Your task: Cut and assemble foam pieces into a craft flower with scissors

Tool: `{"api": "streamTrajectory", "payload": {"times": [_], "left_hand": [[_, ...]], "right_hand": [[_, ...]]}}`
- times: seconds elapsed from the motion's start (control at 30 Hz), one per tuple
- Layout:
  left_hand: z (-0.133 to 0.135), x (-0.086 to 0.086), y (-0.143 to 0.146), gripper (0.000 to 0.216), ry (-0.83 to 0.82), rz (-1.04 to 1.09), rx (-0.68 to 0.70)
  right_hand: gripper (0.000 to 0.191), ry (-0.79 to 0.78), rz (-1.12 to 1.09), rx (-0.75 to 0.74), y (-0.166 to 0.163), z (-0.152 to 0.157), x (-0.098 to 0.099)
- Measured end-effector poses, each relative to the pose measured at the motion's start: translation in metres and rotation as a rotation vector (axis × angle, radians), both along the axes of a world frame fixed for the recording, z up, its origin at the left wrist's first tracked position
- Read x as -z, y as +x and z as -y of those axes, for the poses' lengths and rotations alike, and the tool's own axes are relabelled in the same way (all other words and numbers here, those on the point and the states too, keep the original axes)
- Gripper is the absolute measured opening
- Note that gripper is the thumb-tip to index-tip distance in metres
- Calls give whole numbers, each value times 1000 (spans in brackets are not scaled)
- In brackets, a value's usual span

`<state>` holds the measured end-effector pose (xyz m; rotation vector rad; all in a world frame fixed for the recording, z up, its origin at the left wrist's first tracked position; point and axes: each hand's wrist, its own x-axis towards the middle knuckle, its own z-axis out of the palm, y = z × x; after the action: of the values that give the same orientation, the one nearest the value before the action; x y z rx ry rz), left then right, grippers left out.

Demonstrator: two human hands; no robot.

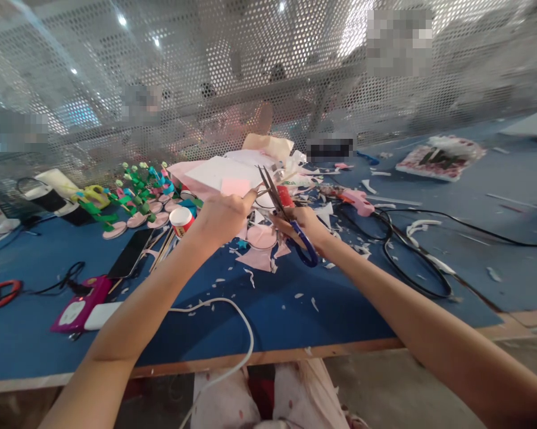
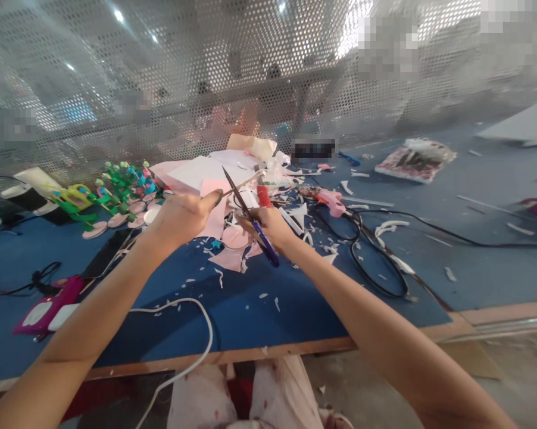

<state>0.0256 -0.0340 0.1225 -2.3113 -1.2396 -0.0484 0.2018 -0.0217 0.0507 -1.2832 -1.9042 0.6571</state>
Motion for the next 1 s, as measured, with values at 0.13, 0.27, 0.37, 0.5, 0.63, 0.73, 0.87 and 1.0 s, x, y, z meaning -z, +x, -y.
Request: {"api": "streamTrajectory", "payload": {"times": [0.13, 0.27, 0.37, 0.5, 0.63, 0.73, 0.87, 1.0], "left_hand": [[4, 7, 8, 44, -105, -63, 99], [5, 10, 10, 43, -112, -52, 114], [4, 2, 4, 45, -59, -23, 41], [3, -10, -8, 41, 29, 48, -44], [4, -10, -7, 41, 9, 51, -9], [9, -6, 0, 41, -62, 1, 55], [15, -4, 7, 38, -94, -4, 120], [17, -5, 8, 38, -67, -15, 123]], "right_hand": [[37, 151, 61, -61, 0, -1, -2], [35, 197, 24, -108, 2, -5, 1], [33, 93, 13, -58, 3, -3, 1], [36, -31, -76, -44, 1, 3, -1], [35, 34, -56, -5, -1, 3, -1], [32, 73, -87, -30, 0, 2, -1], [42, 136, -178, -117, 3, 1, -3], [42, 153, -186, -148, 4, 1, -3]]}}
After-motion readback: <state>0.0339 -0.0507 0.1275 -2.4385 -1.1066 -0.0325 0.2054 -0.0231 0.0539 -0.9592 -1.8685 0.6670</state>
